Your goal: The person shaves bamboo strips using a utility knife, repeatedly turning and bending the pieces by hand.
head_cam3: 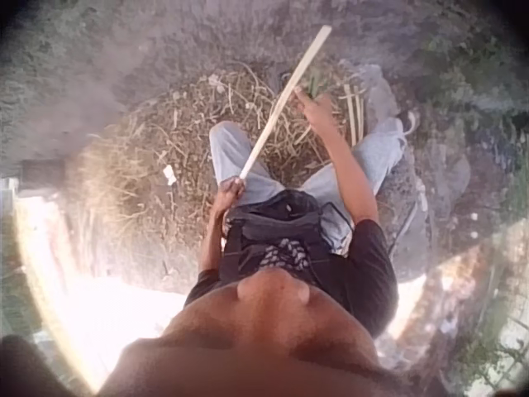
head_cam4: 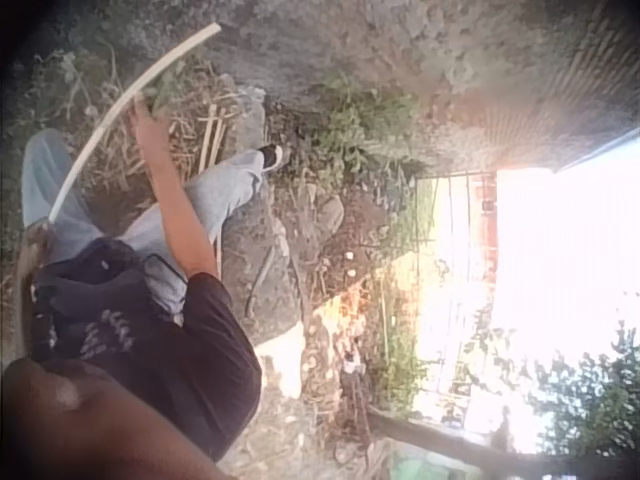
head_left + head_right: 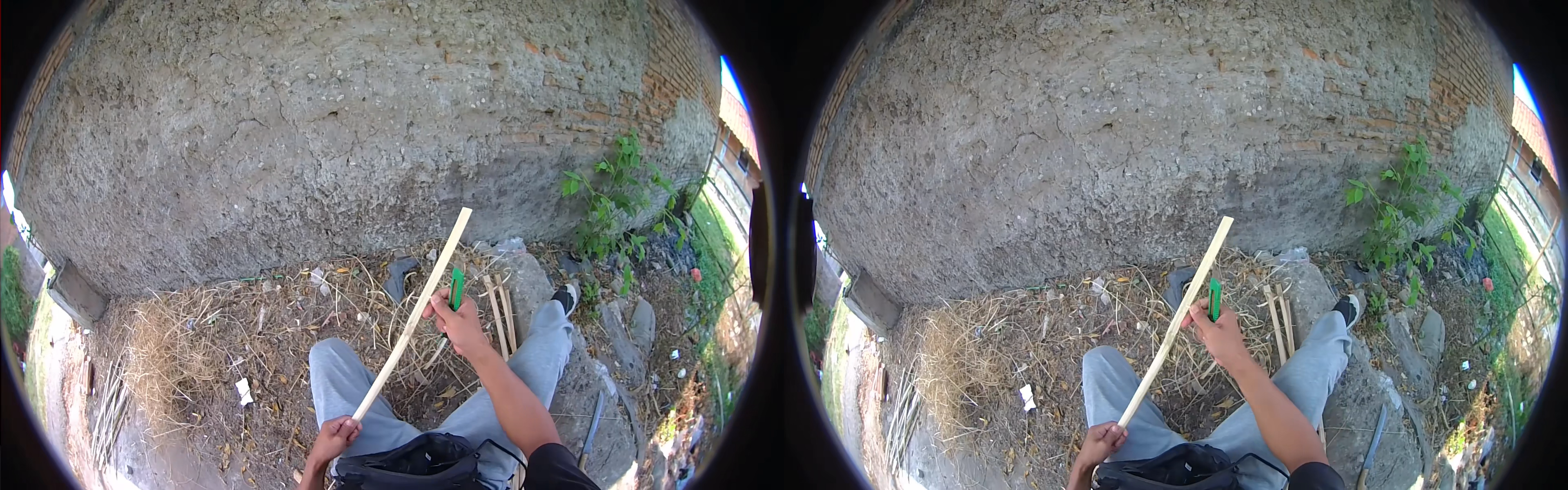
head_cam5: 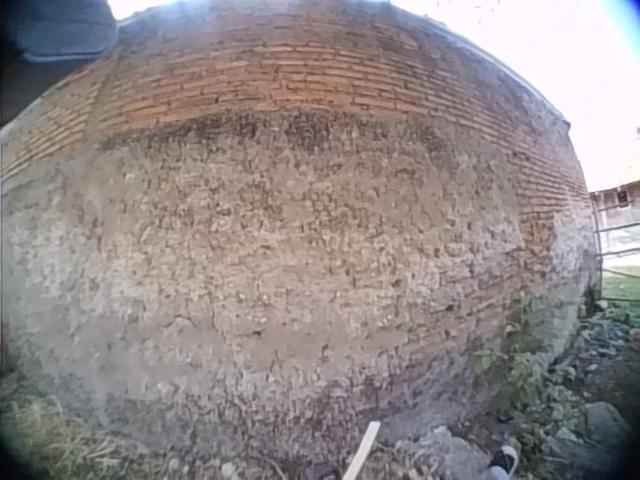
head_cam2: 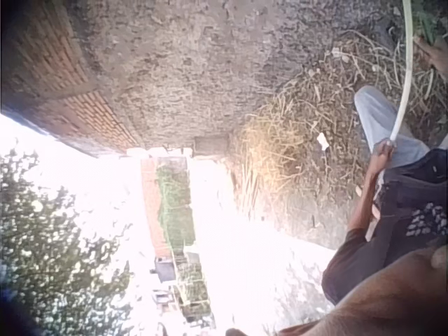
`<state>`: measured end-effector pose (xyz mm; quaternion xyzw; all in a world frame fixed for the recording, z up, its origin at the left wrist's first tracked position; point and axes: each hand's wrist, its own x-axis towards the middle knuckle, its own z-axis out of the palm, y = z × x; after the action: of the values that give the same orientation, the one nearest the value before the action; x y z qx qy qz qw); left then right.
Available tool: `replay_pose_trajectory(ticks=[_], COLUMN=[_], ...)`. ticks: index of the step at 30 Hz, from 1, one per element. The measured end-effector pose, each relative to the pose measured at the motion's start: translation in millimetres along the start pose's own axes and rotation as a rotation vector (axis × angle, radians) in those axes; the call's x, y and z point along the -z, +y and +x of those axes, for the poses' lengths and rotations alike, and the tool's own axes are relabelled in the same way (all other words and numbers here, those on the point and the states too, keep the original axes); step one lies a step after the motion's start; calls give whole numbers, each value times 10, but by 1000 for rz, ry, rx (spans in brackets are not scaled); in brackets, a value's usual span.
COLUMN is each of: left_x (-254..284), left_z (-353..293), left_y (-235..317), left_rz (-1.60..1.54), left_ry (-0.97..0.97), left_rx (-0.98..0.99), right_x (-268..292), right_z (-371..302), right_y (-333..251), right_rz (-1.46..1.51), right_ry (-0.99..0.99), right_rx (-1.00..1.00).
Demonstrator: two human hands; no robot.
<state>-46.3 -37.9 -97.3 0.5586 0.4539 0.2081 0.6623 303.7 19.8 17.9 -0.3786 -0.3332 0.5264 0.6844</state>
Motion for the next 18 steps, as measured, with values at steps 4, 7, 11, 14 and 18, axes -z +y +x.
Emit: replay_pose_trajectory(ticks=[4,7,11,14,18], left_x=[-63,-144,-374,-666,-774], left_z=[72,198,795,1022,1175], left_y=[323,782,841,932,644], left_rz=[596,727,543,329,416], left_ry=[-19,19,57,-57,-16], left_rx=[-18,-305,-466,-324,-421], right_x=[38,79,82,184,326], right_z=[49,14,19,-12,37], right_y=[-102,-126,64,142,191], right_rz=[-306,-290,-376,-476,-154], right_ry=[160,146,126,87,200], right_rx=[-15,-45,-65,-38,-172])
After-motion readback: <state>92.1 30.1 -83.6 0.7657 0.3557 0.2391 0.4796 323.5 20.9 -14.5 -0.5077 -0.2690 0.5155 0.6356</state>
